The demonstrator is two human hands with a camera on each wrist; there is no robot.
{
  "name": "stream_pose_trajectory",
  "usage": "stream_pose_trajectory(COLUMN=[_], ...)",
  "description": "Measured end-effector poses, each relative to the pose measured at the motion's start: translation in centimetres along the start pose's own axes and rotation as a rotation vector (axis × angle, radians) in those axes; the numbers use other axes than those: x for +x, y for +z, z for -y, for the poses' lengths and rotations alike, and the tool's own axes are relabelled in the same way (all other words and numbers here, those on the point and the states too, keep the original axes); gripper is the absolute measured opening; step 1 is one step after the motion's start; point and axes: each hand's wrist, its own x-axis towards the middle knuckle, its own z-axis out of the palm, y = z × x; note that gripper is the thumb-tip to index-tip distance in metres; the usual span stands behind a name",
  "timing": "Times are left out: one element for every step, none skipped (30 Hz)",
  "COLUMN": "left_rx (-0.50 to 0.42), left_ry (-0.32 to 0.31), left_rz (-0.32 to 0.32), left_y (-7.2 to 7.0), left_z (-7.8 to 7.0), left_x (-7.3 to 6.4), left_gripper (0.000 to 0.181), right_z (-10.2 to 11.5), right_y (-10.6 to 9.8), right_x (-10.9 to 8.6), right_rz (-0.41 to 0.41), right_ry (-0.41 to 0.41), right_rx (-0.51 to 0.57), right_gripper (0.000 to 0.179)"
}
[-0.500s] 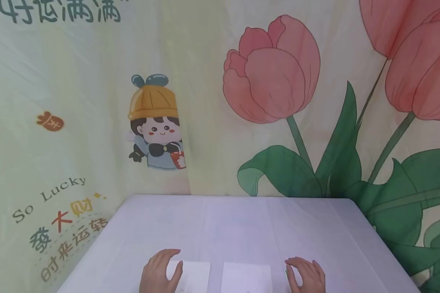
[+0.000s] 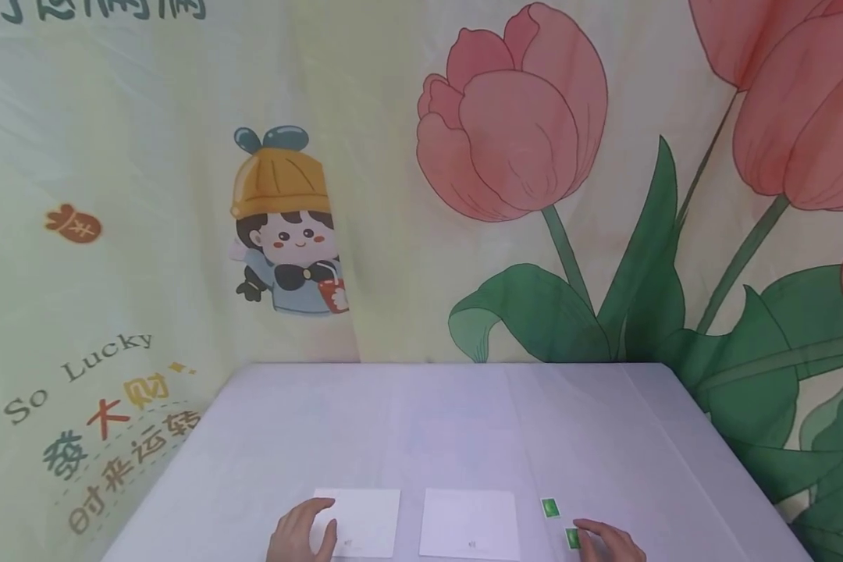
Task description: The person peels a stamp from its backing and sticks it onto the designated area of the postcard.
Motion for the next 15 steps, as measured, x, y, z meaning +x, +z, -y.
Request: stream_pose_trajectory(left_rx=[0.006, 0.013, 0.016, 0.022, 0.028, 0.029, 0.027, 0.026, 0.026, 0.025, 0.018, 0.007, 0.0, -0.006, -0.01], left_ry=[-0.007, -0.016, -0.026, -0.039, -0.06, -0.069, -0.072, -0.086, -0.09, -0.087, -0.08, -0.059, -0.049, -0.039, -0.02], left_rz=[0.026, 0.052, 0.083, 0.117, 0.168, 0.209, 0.25, 0.305, 0.351, 0.383, 0.404, 0.395, 0.395, 0.399, 0.385], left_y=[0.1, 0.1, 0.1, 0.1, 0.1, 0.2, 0.2, 0.2, 0.2, 0.3, 0.4, 0.6, 0.7, 0.8, 1.1], left_z=[0.1, 0.2, 0.3, 0.4, 0.4, 0.5, 0.7, 0.6, 0.7, 0.8, 0.9, 1.1, 1.1, 1.2, 1.4], left_x=[-0.2, -0.4, -0.7, -0.9, -1.0, -1.3, -1.4, -1.5, -1.6, -1.7, -1.9, -2.1, -2.2, -2.4, -2.6], left_gripper=[0.034, 0.035, 0.036, 0.037, 0.037, 0.038, 0.039, 0.04, 0.042, 0.043, 0.045, 0.045, 0.046, 0.046, 0.045], right_z=[-0.9, -2.0, -3.1, -4.5, -5.9, -7.4, -8.8, -9.0, -8.9, -8.5, -7.7, -6.8, -5.6, -4.4, -4.0], right_y=[0.2, 0.7, 1.2, 1.8, 2.6, 3.4, 4.3, 4.4, 4.2, 4.0, 3.5, 2.9, 2.0, 1.1, 0.8], right_x=[0.2, 0.4, 0.6, 0.8, 1.1, 1.4, 1.7, 1.7, 1.8, 1.8, 1.8, 1.7, 1.5, 1.3, 1.3], right_rz=[0.043, 0.08, 0.123, 0.155, 0.172, 0.183, 0.193, 0.217, 0.243, 0.252, 0.266, 0.277, 0.286, 0.293, 0.297], right_ry=[0.032, 0.062, 0.086, 0.095, 0.109, 0.119, 0.127, 0.133, 0.139, 0.129, 0.128, 0.118, 0.107, 0.09, 0.076], right_rx=[0.037, 0.073, 0.101, 0.125, 0.147, 0.165, 0.171, 0.154, 0.144, 0.122, 0.1, 0.081, 0.069, 0.066, 0.072], right_gripper=[0.051, 0.061, 0.068, 0.073, 0.07, 0.066, 0.063, 0.066, 0.069, 0.074, 0.079, 0.084, 0.088, 0.091, 0.087])
